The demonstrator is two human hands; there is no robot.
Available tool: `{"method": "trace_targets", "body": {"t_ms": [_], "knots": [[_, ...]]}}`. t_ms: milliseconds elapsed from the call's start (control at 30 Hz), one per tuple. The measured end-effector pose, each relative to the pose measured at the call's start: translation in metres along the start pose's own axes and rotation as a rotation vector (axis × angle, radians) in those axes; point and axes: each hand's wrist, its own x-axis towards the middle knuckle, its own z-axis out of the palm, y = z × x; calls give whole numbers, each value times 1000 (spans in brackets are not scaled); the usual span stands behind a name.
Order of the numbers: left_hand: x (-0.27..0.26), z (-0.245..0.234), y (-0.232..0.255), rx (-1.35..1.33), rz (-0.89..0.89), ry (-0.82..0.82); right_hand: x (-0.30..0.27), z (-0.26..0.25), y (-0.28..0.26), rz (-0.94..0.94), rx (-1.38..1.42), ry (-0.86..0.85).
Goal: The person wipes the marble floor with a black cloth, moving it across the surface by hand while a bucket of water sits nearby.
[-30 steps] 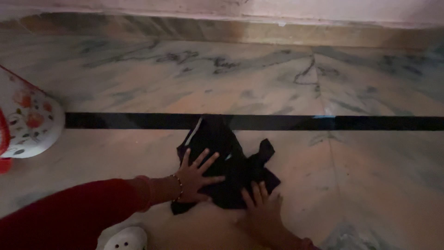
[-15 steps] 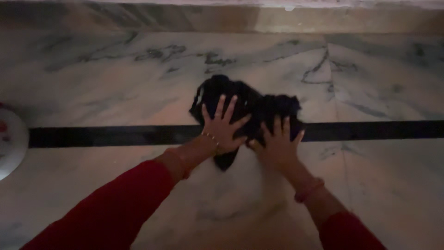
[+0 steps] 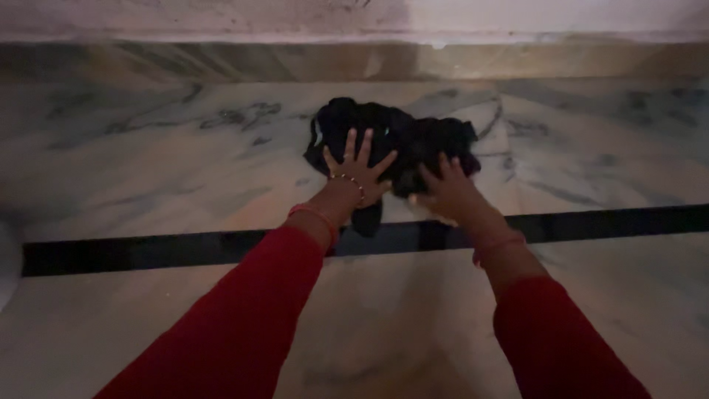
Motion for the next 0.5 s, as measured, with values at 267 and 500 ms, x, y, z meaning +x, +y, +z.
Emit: {"method": "trace_targets", "body": {"t_ms": [267,500], "knots": [[-125,2,-1,203,98,-275,-90,56,9,-109,-70,-86],[-153,69,-23,312,266,-167,-163,90,-17,-162,-179,19]]}}
